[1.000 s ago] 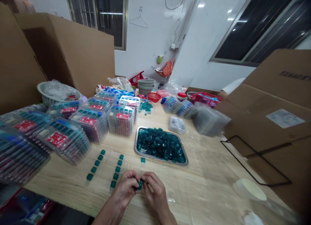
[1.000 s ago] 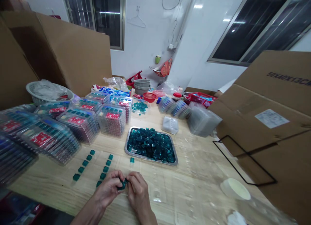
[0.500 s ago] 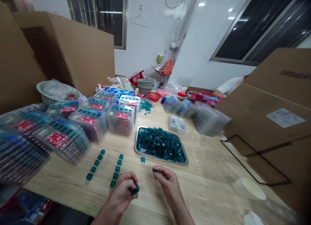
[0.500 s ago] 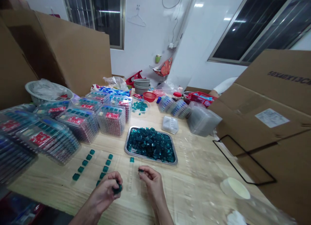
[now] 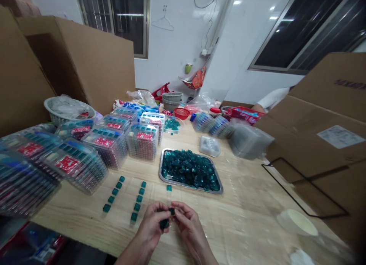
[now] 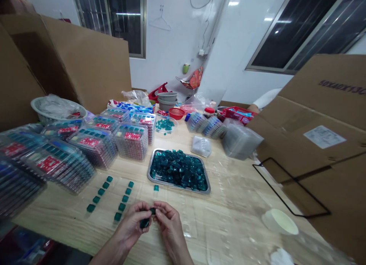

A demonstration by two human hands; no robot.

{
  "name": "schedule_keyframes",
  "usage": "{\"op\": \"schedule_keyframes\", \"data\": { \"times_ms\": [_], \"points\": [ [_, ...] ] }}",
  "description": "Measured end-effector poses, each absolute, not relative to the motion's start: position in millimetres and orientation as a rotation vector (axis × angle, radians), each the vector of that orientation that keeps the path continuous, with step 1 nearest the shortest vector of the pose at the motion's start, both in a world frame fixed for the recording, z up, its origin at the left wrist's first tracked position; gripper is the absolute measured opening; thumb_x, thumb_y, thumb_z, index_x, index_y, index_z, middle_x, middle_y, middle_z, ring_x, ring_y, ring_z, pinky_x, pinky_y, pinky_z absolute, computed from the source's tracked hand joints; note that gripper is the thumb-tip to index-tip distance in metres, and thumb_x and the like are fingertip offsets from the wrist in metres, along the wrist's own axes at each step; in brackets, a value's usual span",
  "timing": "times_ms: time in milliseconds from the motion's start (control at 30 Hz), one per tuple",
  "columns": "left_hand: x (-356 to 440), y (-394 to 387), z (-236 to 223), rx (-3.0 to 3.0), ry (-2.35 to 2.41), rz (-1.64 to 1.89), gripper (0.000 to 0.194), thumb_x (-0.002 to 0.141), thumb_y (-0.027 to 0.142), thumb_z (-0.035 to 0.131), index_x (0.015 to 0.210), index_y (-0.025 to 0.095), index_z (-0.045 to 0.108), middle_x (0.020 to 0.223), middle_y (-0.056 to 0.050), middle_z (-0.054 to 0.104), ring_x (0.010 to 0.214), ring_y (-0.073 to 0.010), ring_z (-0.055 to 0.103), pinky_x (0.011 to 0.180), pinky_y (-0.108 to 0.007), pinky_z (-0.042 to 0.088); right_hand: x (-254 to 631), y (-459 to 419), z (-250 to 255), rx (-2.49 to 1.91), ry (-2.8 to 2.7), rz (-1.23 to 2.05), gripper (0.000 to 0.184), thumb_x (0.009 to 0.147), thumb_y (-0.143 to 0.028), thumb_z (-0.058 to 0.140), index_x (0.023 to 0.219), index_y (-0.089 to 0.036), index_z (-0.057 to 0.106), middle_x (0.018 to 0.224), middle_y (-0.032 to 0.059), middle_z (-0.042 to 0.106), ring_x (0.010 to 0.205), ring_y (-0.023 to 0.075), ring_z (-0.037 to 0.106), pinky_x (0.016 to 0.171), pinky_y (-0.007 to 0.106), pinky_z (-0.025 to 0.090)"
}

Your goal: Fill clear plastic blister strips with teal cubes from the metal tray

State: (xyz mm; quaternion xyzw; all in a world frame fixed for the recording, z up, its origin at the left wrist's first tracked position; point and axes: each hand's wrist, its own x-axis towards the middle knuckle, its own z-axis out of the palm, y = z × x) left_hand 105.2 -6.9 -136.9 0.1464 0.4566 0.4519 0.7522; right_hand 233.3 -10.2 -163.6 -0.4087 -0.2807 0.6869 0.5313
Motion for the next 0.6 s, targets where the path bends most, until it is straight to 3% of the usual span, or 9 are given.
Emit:
{"op": "schedule_keyframes", "data": {
  "times_ms": [133, 300, 433, 600],
  "points": [
    [108, -7, -141, 0.325, 1.019, 0.993, 0.02, 0.042, 0.016, 0.064, 0.057, 0.018, 0.05, 0.044, 0.005, 0.051, 0.038, -0.0065, 0.041, 0.039, -0.02, 0.017, 233, -15, -169, -1.059, -0.869, 1.526, 0.031, 0.06, -0.036, 0.082, 0.084, -0.019, 0.072, 0.08, 0.007, 0.073, 0.077, 0.0217, 0.066, 0.071, 0.031, 0.051],
    [108, -10, -147, 0.385, 1.044, 1.004, 0.019, 0.043, 0.016, 0.065, 0.054, 0.017, 0.051, 0.043, 0.007, 0.047, 0.036, -0.0054, 0.038, 0.038, -0.02, 0.018, 237, -15, -172, -1.154, -1.117, 1.418, 0.026, 0.068, -0.041, 0.075, 0.08, -0.018, 0.071, 0.078, 0.0067, 0.072, 0.073, 0.0212, 0.065, 0.068, 0.03, 0.051],
    [104, -9, -151, 0.323, 1.057, 0.993, 0.022, 0.045, 0.02, 0.069, 0.058, 0.017, 0.052, 0.046, 0.005, 0.051, 0.042, -0.0094, 0.048, 0.04, -0.021, 0.028, 243, 3, -170, -1.225, -1.302, 1.223, 0.02, 0.072, -0.037, 0.069, 0.077, -0.018, 0.069, 0.073, 0.0056, 0.07, 0.069, 0.0204, 0.064, 0.064, 0.029, 0.05],
    [97, -5, -154, 0.192, 1.016, 1.034, 0.025, 0.053, 0.028, 0.073, 0.063, 0.016, 0.053, 0.053, 0.001, 0.059, 0.049, -0.0127, 0.056, 0.051, -0.026, 0.043, 245, 33, -174, -1.286, -1.683, 0.788, 0.013, 0.082, -0.02, 0.054, 0.084, -0.019, 0.066, 0.084, 0.0061, 0.068, 0.081, 0.0211, 0.061, 0.075, 0.031, 0.047]
  ]
}}
